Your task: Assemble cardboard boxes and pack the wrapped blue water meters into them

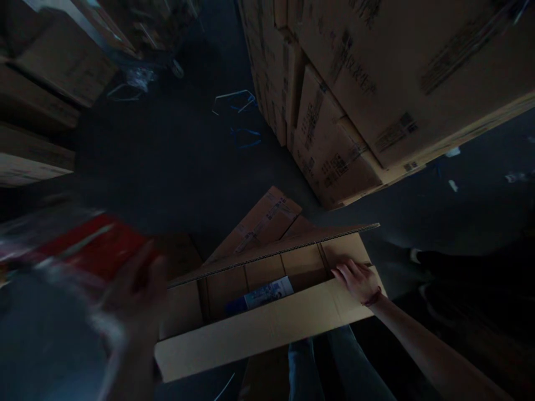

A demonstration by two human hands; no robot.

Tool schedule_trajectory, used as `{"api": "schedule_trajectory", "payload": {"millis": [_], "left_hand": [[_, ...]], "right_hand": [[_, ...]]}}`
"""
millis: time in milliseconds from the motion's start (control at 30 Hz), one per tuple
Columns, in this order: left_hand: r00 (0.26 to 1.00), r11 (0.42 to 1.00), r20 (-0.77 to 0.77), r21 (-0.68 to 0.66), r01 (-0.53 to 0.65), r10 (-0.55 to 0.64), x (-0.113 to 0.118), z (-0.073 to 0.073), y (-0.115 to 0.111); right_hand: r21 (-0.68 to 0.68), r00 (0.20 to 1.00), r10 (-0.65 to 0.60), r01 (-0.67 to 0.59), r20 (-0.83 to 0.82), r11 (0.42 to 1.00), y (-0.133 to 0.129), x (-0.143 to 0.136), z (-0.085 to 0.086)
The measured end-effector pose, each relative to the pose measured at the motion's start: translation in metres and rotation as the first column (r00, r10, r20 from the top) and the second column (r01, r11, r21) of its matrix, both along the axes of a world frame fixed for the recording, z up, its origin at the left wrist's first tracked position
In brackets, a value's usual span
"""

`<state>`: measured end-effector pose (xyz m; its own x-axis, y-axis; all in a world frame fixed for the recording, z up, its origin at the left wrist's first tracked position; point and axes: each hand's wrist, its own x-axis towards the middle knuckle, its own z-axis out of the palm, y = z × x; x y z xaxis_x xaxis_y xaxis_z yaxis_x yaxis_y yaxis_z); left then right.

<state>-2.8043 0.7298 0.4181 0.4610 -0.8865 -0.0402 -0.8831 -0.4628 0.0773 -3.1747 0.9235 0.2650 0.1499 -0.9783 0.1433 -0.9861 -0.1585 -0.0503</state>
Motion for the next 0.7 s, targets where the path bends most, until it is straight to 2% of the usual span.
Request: {"api": "schedule_trajectory", "payload": {"millis": [33, 67, 133, 167, 200, 267, 333, 400, 467, 533, 567, 600, 633, 667, 700], "left_hand": [[0.990, 0.990, -0.017, -0.021, 0.137, -0.138, -0.016, 0.000, -0.010], [0.956, 0.956, -0.034, 0.007, 0.292, -0.292, -0.032, -0.002, -0.018], [0.833, 0.816, -0.092, 0.168, 0.552, -0.545, -0.058, -0.014, -0.018], [0.784, 0.750, -0.103, 0.241, 0.617, -0.612, -0.066, -0.022, -0.010], [0.759, 0.718, -0.077, 0.278, 0.639, -0.646, -0.070, -0.031, 0.004], [0.749, 0.736, 0.059, 0.252, 0.628, -0.659, -0.071, -0.050, 0.045], [0.755, 0.777, 0.191, 0.221, 0.589, -0.627, -0.065, -0.070, 0.092], [0.727, 0.750, 0.199, 0.269, 0.603, -0.657, -0.056, -0.093, 0.128], [0.726, 0.745, 0.195, 0.296, 0.598, -0.660, -0.049, -0.116, 0.146], [0.729, 0.752, 0.208, 0.296, 0.588, -0.652, -0.048, -0.133, 0.147], [0.724, 0.751, 0.218, 0.291, 0.593, -0.655, -0.049, -0.138, 0.144], [0.715, 0.751, 0.237, 0.277, 0.599, -0.657, -0.050, -0.139, 0.140], [0.699, 0.746, 0.260, 0.254, 0.616, -0.666, -0.050, -0.138, 0.135], [0.671, 0.726, 0.279, 0.220, 0.652, -0.687, -0.049, -0.134, 0.131], [0.631, 0.685, 0.283, 0.168, 0.709, -0.722, -0.047, -0.127, 0.127]], "right_hand": [[-0.062, 0.998, -0.062, 0.060, -0.031, 0.996, -0.001, 0.000, -0.001], [-0.120, 0.987, -0.146, 0.138, -0.060, 0.983, -0.002, -0.001, -0.003], [-0.188, 0.929, -0.359, 0.338, -0.093, 0.922, -0.003, -0.001, -0.008], [-0.198, 0.882, -0.464, 0.441, -0.088, 0.876, -0.003, -0.002, -0.010], [-0.194, 0.837, -0.543, 0.523, -0.064, 0.830, -0.001, -0.002, -0.013], [-0.176, 0.794, -0.607, 0.603, 0.034, 0.778, 0.004, -0.006, -0.017], [-0.178, 0.796, -0.574, 0.604, 0.195, 0.777, 0.007, -0.013, -0.020], [-0.187, 0.762, -0.530, 0.620, 0.372, 0.762, 0.007, -0.022, -0.021], [-0.206, 0.672, -0.539, 0.703, 0.508, 0.681, 0.002, -0.028, -0.017], [-0.241, 0.586, -0.567, 0.787, 0.578, 0.568, -0.006, -0.023, -0.009], [-0.246, 0.584, -0.570, 0.790, 0.578, 0.561, -0.011, -0.015, -0.003], [-0.225, 0.634, -0.553, 0.743, 0.541, 0.631, -0.015, -0.004, 0.002], [-0.180, 0.710, -0.509, 0.651, 0.487, 0.737, -0.019, 0.011, 0.007], [-0.078, 0.818, -0.411, 0.478, 0.402, 0.875, -0.022, 0.026, 0.011], [0.035, 0.904, -0.281, 0.285, 0.322, 0.958, -0.025, 0.042, 0.013]]}}
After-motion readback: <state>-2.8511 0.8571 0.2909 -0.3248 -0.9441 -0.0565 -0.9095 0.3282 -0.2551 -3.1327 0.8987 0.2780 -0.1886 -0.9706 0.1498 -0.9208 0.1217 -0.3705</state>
